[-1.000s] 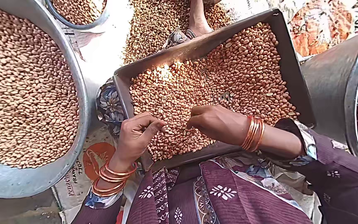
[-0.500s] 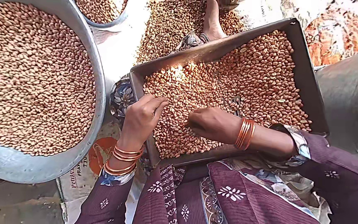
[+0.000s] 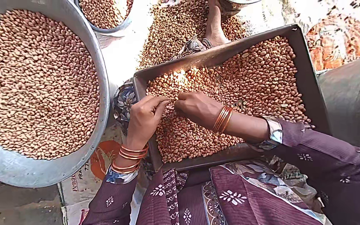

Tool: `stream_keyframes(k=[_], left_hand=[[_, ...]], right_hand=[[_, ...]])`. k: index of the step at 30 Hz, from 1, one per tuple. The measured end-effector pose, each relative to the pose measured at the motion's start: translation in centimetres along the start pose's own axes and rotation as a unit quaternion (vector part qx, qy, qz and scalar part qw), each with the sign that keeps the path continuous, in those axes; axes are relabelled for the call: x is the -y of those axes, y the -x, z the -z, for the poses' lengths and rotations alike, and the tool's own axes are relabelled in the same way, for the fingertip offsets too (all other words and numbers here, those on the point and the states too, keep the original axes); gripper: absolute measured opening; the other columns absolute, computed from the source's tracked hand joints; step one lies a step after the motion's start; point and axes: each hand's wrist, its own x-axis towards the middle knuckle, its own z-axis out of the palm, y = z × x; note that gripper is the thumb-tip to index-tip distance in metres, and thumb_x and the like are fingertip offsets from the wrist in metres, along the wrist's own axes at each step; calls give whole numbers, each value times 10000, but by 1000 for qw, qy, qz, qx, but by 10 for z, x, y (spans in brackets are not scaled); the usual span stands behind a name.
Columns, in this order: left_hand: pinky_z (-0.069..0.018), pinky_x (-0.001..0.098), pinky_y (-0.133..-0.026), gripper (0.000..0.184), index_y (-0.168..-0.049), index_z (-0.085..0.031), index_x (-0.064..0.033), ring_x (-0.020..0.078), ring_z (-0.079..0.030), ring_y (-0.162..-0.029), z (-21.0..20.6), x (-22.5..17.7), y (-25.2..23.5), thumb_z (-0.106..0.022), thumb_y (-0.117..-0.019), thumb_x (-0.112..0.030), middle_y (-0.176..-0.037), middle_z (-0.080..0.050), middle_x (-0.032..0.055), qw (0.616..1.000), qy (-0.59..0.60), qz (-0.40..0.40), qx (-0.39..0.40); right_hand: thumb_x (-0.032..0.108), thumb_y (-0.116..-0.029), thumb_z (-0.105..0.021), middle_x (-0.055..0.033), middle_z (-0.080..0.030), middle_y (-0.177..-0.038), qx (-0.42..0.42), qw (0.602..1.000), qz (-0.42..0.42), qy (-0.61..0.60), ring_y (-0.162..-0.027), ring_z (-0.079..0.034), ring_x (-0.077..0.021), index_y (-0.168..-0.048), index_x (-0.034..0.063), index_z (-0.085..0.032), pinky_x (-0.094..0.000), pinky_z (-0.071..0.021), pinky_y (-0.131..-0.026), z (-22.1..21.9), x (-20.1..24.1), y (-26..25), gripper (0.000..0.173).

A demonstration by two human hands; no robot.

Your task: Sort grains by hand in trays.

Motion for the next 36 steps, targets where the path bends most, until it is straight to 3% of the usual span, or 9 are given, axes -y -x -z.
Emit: stream_keyframes(k=[3,7,14,20,22,29,31,33,36], left_hand=[[-412,90,-522,170,-1143,-732,-106,-50,-507,-575,10,-2,-1,-612,-1031,-154,-842,-665,-69,964,228,137,-30],[-354,99,-420,245,-1089,-681,-123,-28,-424,-467,12,-1,-7,-444,-1076,-183,-673,-544,-88,842,486,233,5],[-504,119,-559,414,-932,-606,-247,-42,-587,-598,2,-41,-15,-254,-1127,-343,-733,-640,-111,769,501,383,108],[-378,112,-456,470,-726,-582,-191,-28,-427,-450,-21,-58,-41,-299,-1100,-223,-565,-512,-71,610,634,429,207],[-382,110,-440,424,-801,-623,-145,-18,-450,-466,-30,-58,-61,-353,-1104,-269,-621,-526,-56,576,678,396,228],[-510,157,-596,248,-1035,-535,-141,44,-579,-620,-31,-131,-224,-353,-1113,-290,-789,-581,-20,685,661,302,54],[-594,292,-764,320,-1229,-547,-99,148,-689,-876,-37,-148,-289,-324,-1132,-308,-1029,-656,63,751,605,264,1],[-542,508,-941,404,-1485,-429,-131,274,-561,-1269,-38,-149,-329,-358,-1121,-292,-1447,-492,137,848,484,215,5],[-500,548,-985,481,-1456,-476,-85,288,-528,-1321,-38,-140,-335,-572,-1051,-325,-1439,-520,158,942,302,145,30]], right_hand=[[27,-962,-661,-189,-672,-972,22,999,-34,17,-849,-697,-337,-1007,-27,-708,-448,-581,-740,8,8,3,84],[2,-987,-601,-183,-668,-987,98,988,-113,22,-878,-693,-334,-1034,-26,-676,-455,-566,-749,36,21,1,93],[9,-926,-655,-170,-628,-907,-137,982,-24,124,-732,-671,-294,-1104,-4,-711,-346,-538,-534,38,61,17,187],[73,-967,-606,-139,-630,-891,-188,971,-29,147,-730,-658,-289,-988,45,-706,-359,-529,-537,54,46,49,106],[152,-1005,-583,-126,-658,-927,-213,962,-52,160,-741,-664,-278,-1009,69,-709,-367,-536,-559,61,29,67,151],[264,-996,-601,-71,-687,-891,-208,959,-117,155,-739,-685,-239,-1004,101,-735,-378,-545,-567,75,-1,119,211],[316,-1003,-607,-68,-674,-877,-179,962,-143,147,-700,-679,-241,-1005,106,-727,-393,-532,-525,76,-4,127,242],[344,-1010,-597,-77,-689,-903,-170,961,-169,135,-691,-685,-250,-1060,105,-731,-418,-540,-524,78,-7,136,279],[373,-1011,-597,-81,-701,-907,-162,958,-211,109,-671,-685,-262,-1098,114,-728,-458,-543,-531,78,-18,152,303]])
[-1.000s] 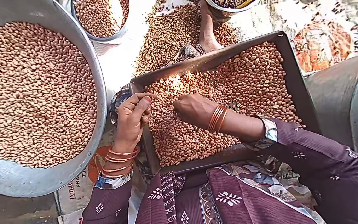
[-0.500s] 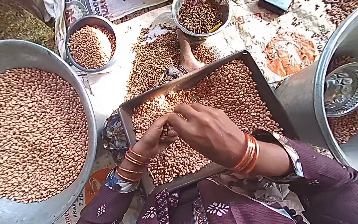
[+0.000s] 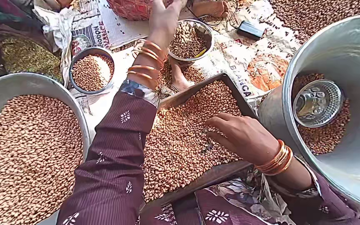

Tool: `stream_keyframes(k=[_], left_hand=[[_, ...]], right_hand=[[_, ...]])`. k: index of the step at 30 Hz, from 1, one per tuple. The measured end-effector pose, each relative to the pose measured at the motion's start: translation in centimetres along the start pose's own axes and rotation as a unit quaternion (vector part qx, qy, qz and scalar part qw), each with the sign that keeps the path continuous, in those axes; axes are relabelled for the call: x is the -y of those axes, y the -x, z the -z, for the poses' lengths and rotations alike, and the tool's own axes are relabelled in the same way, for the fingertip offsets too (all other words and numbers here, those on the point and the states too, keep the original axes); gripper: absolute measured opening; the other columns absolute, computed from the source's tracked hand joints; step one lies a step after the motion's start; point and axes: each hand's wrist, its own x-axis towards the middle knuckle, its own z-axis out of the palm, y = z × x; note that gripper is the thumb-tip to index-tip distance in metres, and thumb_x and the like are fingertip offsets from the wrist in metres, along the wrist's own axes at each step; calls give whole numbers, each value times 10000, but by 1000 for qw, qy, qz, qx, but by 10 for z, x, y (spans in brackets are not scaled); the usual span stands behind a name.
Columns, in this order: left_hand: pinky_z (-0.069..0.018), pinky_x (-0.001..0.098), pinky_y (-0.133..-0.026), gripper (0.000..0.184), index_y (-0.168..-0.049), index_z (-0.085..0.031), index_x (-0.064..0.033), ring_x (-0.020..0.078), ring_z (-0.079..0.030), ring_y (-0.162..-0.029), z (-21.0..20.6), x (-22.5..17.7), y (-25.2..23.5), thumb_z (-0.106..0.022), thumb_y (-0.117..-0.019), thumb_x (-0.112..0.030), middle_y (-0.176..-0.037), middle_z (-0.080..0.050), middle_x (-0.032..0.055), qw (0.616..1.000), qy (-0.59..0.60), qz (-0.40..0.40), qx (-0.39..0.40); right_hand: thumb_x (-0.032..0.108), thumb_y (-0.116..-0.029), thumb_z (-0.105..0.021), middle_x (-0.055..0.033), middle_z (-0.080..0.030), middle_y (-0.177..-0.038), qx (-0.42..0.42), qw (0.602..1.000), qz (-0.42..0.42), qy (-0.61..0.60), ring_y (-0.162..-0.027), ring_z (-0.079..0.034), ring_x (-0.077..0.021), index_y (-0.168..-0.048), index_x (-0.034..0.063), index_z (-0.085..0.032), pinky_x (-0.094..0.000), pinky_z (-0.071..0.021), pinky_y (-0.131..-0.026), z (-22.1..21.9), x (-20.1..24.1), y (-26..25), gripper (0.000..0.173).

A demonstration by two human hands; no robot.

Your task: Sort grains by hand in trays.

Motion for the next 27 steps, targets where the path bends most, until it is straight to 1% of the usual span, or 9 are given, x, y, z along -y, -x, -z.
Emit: stream_keyframes(k=[3,6,7,10,13,16,20,22,27], left_hand=[[-573,320,-840,327,-1265,-628,-33,114,-690,-953,15,39,40,-630,-1008,-235,-1129,-702,74,970,-140,-162,116],[-581,298,-634,137,-1053,-709,-30,105,-655,-642,31,85,101,-645,-1001,-139,-844,-710,61,921,-200,-220,253],[-573,342,-625,142,-1033,-724,-40,142,-655,-639,35,104,112,-634,-1003,-146,-825,-709,69,899,-248,-237,271],[-568,565,-714,143,-1021,-737,-44,353,-714,-809,33,148,137,-629,-1005,-136,-872,-711,155,852,-400,-238,240],[-546,544,-613,170,-1008,-708,-24,383,-695,-735,21,168,146,-608,-1017,-162,-811,-665,171,827,-476,-244,175],[-513,529,-541,164,-991,-670,-16,397,-686,-678,10,158,153,-571,-1020,-143,-779,-655,181,818,-508,-221,152],[-537,545,-608,172,-1064,-688,-42,395,-692,-793,9,147,164,-622,-1022,-195,-954,-676,186,833,-509,-150,153],[-549,534,-593,173,-1098,-699,-32,387,-687,-775,9,147,170,-653,-999,-166,-987,-666,189,832,-515,-153,141],[-522,510,-550,140,-1046,-668,11,390,-691,-728,-4,147,170,-597,-994,-97,-946,-677,213,817,-551,-136,106]], right_hand=[[363,-1000,-631,-98,-712,-927,34,999,-40,-6,-695,-693,-289,-1108,112,-734,-503,-549,-565,-4,-22,4,292],[345,-997,-649,-109,-715,-938,71,996,-48,2,-744,-710,-314,-1101,97,-735,-527,-558,-594,-3,-35,0,283],[342,-996,-652,-108,-714,-937,80,996,-43,6,-740,-707,-312,-1106,99,-736,-521,-553,-589,-2,-36,-4,280],[324,-985,-678,-86,-699,-907,95,995,-16,22,-728,-699,-289,-1085,114,-725,-494,-550,-578,2,-33,-18,237],[233,-964,-704,-80,-708,-924,92,996,6,13,-749,-700,-286,-1087,128,-738,-502,-556,-604,4,-26,-37,165],[114,-957,-697,-95,-723,-942,95,995,-8,18,-793,-710,-311,-1045,124,-752,-526,-565,-644,-2,-23,-60,105],[91,-1023,-581,-175,-710,-1088,132,987,-58,68,-966,-702,-392,-1123,65,-715,-570,-555,-782,-20,-35,-95,170],[84,-1033,-552,-169,-711,-1073,109,991,-44,56,-962,-707,-384,-1117,65,-718,-567,-559,-788,-23,-38,-100,187],[83,-1058,-491,-160,-719,-1064,107,992,-39,62,-970,-708,-377,-1206,113,-717,-566,-544,-820,-7,-32,-110,271]])
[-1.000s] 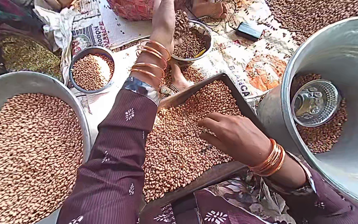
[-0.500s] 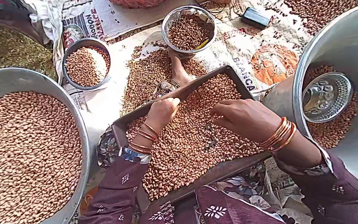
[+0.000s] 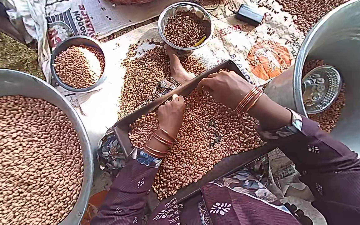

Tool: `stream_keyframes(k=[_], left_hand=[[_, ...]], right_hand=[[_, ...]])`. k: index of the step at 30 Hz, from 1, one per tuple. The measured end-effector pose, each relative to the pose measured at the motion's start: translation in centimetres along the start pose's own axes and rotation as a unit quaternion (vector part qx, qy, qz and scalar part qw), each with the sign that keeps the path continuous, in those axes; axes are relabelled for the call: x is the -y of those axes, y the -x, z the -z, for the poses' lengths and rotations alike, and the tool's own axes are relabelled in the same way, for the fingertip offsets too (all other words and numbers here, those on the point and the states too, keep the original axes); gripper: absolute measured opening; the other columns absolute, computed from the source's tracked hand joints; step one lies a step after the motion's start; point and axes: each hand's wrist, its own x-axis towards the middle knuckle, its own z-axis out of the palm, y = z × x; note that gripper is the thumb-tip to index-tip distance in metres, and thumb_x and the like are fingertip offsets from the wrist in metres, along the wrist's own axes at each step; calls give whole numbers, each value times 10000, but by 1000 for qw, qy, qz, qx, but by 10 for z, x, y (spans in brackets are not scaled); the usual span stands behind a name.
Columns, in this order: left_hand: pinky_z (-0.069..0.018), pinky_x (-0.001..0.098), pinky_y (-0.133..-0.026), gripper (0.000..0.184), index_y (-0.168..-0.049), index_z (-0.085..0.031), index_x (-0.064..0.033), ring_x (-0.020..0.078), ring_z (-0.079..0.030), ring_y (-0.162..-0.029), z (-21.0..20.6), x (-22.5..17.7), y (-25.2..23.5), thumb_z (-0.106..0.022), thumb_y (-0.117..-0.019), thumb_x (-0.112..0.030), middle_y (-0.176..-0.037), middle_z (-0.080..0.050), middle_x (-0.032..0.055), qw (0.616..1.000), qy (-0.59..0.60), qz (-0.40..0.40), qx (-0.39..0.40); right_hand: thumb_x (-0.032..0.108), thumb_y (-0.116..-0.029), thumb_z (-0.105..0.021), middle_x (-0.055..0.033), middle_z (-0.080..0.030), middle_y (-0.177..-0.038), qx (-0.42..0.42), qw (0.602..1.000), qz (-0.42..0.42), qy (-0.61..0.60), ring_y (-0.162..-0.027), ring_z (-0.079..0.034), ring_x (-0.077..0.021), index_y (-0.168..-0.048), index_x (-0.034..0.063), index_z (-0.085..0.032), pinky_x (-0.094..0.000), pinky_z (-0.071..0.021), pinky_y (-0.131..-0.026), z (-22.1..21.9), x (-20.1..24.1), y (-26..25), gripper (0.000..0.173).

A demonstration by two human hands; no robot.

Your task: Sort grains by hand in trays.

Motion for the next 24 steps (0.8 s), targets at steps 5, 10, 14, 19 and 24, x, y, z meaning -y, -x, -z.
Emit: stream_keyframes(k=[5,10,14,19,24], left_hand=[[-490,497,-493,159,-962,-657,-41,359,-674,-656,7,16,6,-581,-999,-175,-806,-664,167,993,67,-33,-94],[-429,402,-515,217,-1022,-660,-66,202,-533,-547,25,35,-4,-537,-1013,-244,-665,-561,47,954,241,37,-177],[-404,204,-552,193,-968,-605,-64,19,-461,-555,21,56,-3,-489,-1047,-197,-675,-489,-47,877,438,57,-191],[-410,120,-459,201,-928,-516,-162,-31,-470,-490,19,65,11,-375,-1071,-140,-651,-526,-121,711,685,84,-135],[-443,122,-484,356,-919,-552,-216,-10,-541,-553,25,63,24,-226,-1060,-212,-752,-613,-91,628,767,107,-81]], right_hand=[[240,-1095,-481,-204,-696,-1100,51,995,-70,53,-1000,-689,-422,-1235,84,-681,-590,-534,-793,-6,9,-12,290],[306,-1067,-544,-260,-587,-1254,147,988,-39,-26,-1009,-681,-409,-1389,3,-504,-546,-562,-829,-54,50,-28,445],[197,-1081,-488,-155,-675,-1191,54,969,139,-196,-1027,-689,-317,-1351,83,-608,-532,-549,-878,-41,51,-21,316],[229,-1074,-507,-270,-658,-1131,107,979,-168,50,-966,-685,-466,-1222,-40,-617,-599,-538,-744,-21,37,1,326],[202,-1042,-586,-157,-688,-974,226,960,63,-151,-860,-696,-296,-1172,4,-636,-473,-560,-766,-55,45,34,241]])
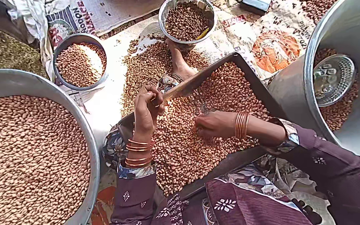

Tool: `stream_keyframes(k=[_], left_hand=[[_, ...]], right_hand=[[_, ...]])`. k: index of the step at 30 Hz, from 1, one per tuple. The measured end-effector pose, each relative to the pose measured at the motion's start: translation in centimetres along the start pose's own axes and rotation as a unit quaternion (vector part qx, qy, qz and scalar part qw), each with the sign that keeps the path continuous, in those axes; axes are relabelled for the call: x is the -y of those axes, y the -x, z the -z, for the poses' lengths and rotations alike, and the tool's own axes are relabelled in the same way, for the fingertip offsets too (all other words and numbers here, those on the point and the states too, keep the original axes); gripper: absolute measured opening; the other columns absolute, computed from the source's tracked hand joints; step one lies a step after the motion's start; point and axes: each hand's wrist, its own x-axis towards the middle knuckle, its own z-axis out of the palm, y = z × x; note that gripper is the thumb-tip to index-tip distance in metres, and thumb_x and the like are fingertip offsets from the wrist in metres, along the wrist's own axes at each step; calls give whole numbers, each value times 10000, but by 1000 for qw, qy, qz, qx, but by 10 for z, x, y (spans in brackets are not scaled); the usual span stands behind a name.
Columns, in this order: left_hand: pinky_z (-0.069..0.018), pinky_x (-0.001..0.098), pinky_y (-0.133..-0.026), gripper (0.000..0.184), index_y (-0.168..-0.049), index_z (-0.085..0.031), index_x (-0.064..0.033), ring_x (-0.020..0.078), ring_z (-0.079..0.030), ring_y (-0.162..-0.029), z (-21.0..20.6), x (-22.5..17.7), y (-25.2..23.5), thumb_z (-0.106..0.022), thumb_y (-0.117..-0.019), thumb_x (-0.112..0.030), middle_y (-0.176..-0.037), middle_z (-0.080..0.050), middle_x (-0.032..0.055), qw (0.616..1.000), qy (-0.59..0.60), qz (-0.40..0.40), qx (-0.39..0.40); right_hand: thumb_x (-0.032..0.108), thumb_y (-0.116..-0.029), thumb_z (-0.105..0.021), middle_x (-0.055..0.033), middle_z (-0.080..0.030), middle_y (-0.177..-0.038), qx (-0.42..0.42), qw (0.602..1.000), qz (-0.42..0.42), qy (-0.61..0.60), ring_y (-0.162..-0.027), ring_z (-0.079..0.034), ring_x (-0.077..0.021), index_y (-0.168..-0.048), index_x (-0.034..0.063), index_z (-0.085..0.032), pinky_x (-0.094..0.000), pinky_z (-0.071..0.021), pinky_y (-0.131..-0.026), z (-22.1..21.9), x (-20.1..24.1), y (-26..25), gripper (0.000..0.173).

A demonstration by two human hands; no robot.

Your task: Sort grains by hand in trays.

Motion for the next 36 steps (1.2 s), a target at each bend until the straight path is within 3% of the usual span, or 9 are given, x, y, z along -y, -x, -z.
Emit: stream_keyframes(k=[2,5,9,19,21,25,28,32,36], left_hand=[[-423,106,-476,391,-978,-588,-259,-25,-541,-571,4,0,10,-213,-1084,-275,-819,-622,-106,999,-30,12,31],[-390,110,-448,205,-1060,-607,-145,-24,-469,-505,8,3,18,-402,-1075,-148,-752,-576,-64,974,-222,-25,40],[-437,272,-618,160,-1052,-733,-59,105,-497,-657,19,12,21,-633,-1001,-173,-826,-574,34,833,-536,-97,100],[-554,531,-717,187,-1095,-740,-53,314,-680,-802,17,24,26,-628,-1024,-183,-935,-688,148,764,-628,-109,99],[-543,505,-719,187,-1070,-729,-30,293,-665,-790,16,24,26,-630,-1020,-181,-913,-679,148,778,-614,-112,76],[-332,176,-485,141,-1100,-716,-125,10,-386,-498,14,18,28,-656,-1011,-215,-686,-550,-50,890,-451,-67,-8],[-404,104,-539,124,-1092,-659,-163,-44,-474,-582,12,13,31,-541,-1052,-155,-792,-584,-114,985,-172,-11,-5],[-536,174,-685,291,-993,-597,-223,29,-618,-771,6,11,31,-315,-1064,-216,-936,-618,-71,997,37,61,29],[-454,111,-515,306,-1022,-623,-173,-24,-529,-576,-6,13,36,-321,-1068,-163,-797,-600,-83,989,-87,83,84]], right_hand=[[189,-1052,-583,-93,-714,-1022,-16,987,134,-90,-834,-714,-175,-1196,41,-654,-381,-606,-766,4,7,0,218],[106,-1011,-618,-127,-706,-1084,-140,982,125,-6,-897,-714,-281,-1186,71,-683,-492,-585,-797,24,8,-6,190],[137,-1028,-586,-113,-696,-1079,-155,984,40,83,-898,-708,-320,-1123,119,-708,-527,-562,-708,39,1,-14,156],[187,-1045,-551,-118,-717,-1016,-285,953,-37,93,-906,-710,-348,-1094,121,-718,-572,-536,-702,54,-41,7,186],[177,-1040,-566,-141,-719,-1021,-288,953,-42,89,-913,-711,-371,-1099,96,-717,-588,-538,-718,52,-49,11,181],[148,-1005,-622,-153,-721,-1031,-244,966,-35,76,-916,-712,-373,-1082,80,-725,-587,-549,-747,40,-60,14,146],[118,-999,-622,-159,-710,-1027,-240,967,-33,81,-902,-708,-378,-1068,66,-719,-578,-552,-734,33,-60,12,131],[109,-1022,-580,-188,-702,-1079,-263,959,-25,99,-918,-710,-399,-1097,56,-722,-572,-559,-723,29,-53,1,169],[139,-1046,-554,-183,-671,-1133,-272,956,17,111,-914,-710,-372,-1168,89,-715,-530,-581,-711,19,-55,-21,208]])
